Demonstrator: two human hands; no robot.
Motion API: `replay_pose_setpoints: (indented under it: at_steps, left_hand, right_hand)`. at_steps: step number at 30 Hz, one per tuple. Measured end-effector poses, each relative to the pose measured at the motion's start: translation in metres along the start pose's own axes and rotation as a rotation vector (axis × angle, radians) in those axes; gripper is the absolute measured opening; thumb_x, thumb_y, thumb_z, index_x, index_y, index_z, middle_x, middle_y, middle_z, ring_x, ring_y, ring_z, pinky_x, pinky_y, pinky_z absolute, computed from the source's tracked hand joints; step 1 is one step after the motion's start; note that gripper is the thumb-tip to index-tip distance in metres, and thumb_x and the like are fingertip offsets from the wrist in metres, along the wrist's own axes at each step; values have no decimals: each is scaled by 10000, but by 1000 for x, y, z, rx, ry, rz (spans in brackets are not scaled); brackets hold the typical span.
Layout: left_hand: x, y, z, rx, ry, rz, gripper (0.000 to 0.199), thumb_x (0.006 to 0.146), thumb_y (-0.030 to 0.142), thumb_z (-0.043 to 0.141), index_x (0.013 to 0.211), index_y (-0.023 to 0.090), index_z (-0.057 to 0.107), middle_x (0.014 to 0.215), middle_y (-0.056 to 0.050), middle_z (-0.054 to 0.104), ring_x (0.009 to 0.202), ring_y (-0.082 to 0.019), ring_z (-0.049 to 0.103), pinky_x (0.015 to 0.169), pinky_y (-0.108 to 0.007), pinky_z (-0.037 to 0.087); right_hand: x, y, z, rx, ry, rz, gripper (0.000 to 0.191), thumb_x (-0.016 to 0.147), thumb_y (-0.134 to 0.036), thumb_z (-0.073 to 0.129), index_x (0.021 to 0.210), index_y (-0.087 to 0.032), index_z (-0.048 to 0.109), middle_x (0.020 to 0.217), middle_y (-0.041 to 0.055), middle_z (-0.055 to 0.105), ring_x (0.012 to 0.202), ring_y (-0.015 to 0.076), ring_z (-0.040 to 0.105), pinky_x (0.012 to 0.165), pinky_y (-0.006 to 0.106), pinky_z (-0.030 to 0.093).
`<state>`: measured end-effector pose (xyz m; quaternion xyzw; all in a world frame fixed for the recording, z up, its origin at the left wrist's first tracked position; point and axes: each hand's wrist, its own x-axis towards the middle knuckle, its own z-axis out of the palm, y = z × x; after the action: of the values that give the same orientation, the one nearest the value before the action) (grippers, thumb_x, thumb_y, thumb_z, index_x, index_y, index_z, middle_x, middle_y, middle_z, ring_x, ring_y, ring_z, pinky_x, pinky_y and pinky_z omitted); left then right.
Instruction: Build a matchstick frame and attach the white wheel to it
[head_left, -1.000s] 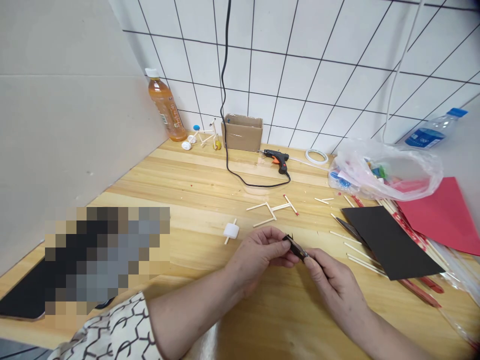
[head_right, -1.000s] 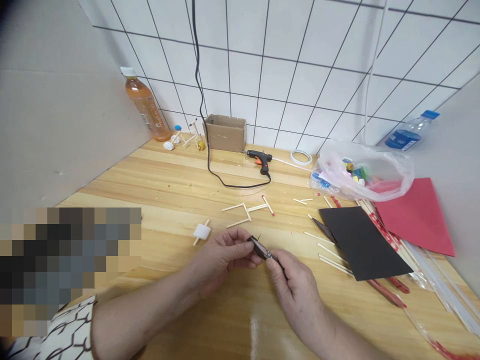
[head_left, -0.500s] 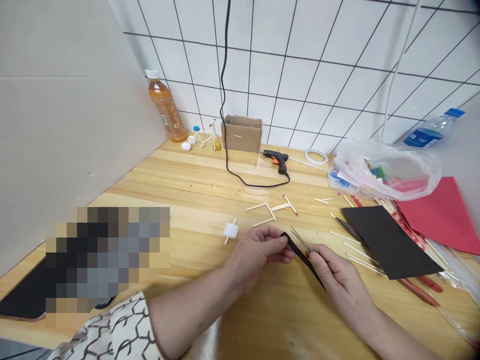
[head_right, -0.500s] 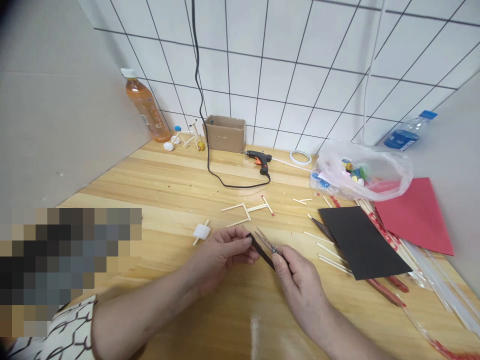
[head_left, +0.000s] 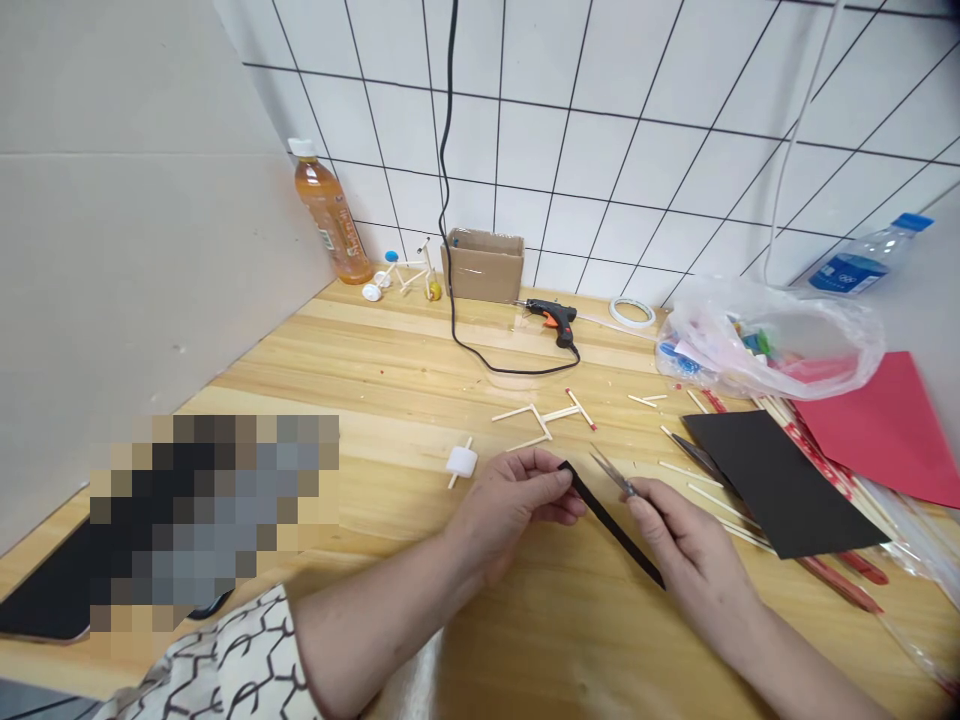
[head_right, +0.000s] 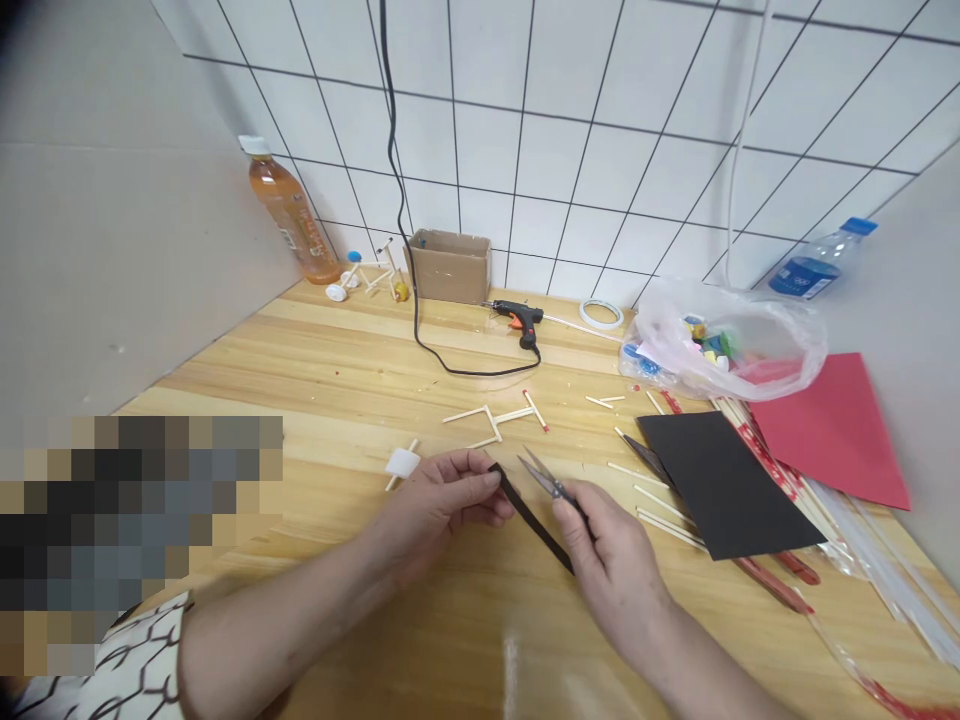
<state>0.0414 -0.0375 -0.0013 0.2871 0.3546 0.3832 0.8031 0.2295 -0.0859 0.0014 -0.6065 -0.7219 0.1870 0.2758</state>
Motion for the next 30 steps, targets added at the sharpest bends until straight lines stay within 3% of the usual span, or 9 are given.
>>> replay_pose_setpoints:
  at_steps: [3, 7, 9, 15, 20, 24, 30]
  left_hand:
    - [-2, 0, -1, 93, -88, -23, 263, 584, 283, 773, 662, 126, 576, 612, -34, 662, 543, -110, 600, 559, -216, 467]
    - [-7, -7, -2, 194, -356, -255, 276, 538, 276, 796, 653, 130, 592, 598, -20, 650, 533, -98, 590, 570, -219, 457]
    - [-7, -10, -4, 238, -411, -329, 281, 526, 277, 801, 661, 131, 602, 594, -11, 645, 534, -95, 590, 566, -216, 453]
    - [-1, -7, -11, 243, -359, -283, 312, 519, 292, 813, 671, 132, 592, 584, 2, 651, 525, -101, 603, 529, -202, 446]
    - [-2, -6, -10, 252, -416, -326, 316, 514, 287, 818, 677, 125, 601, 555, 11, 640, 507, -96, 600, 503, -190, 444]
    - [-1, -1, -8, 232, -336, -224, 311, 539, 309, 805, 656, 123, 584, 540, -3, 643, 475, -100, 594, 477, -189, 438]
    - [2, 14, -9, 145, -251, -40, 270, 614, 320, 760, 647, 111, 591, 565, -34, 662, 468, -104, 595, 493, -201, 463]
  right_hand:
    - [6, 16, -13, -148, -6, 11, 280, 906, -390, 391, 920, -201, 597, 854, 60, 665, 789, 196, 619, 675, 289, 484]
    - [10, 29, -23, -313, -155, -12, 294, 909, -392, 386, 912, -206, 614, 878, 78, 651, 854, 228, 599, 742, 355, 471]
    - [9, 30, -22, -338, -215, -44, 271, 908, -366, 403, 940, -201, 615, 902, 85, 652, 882, 234, 588, 773, 370, 462]
    - [3, 25, -16, -382, -219, -65, 259, 858, -274, 496, 1077, -179, 596, 931, 94, 659, 882, 236, 588, 757, 359, 466]
    - [5, 22, -18, -382, -140, -169, 215, 825, -277, 556, 1019, -198, 604, 1027, 97, 615, 955, 255, 542, 816, 394, 423]
    - [21, 11, -6, -279, -49, -196, 111, 851, -269, 518, 885, -193, 591, 939, 90, 613, 902, 231, 535, 775, 361, 411]
    - [52, -19, 27, -358, -190, -139, 40, 788, -210, 556, 800, -181, 582, 841, 73, 613, 820, 213, 516, 729, 325, 361]
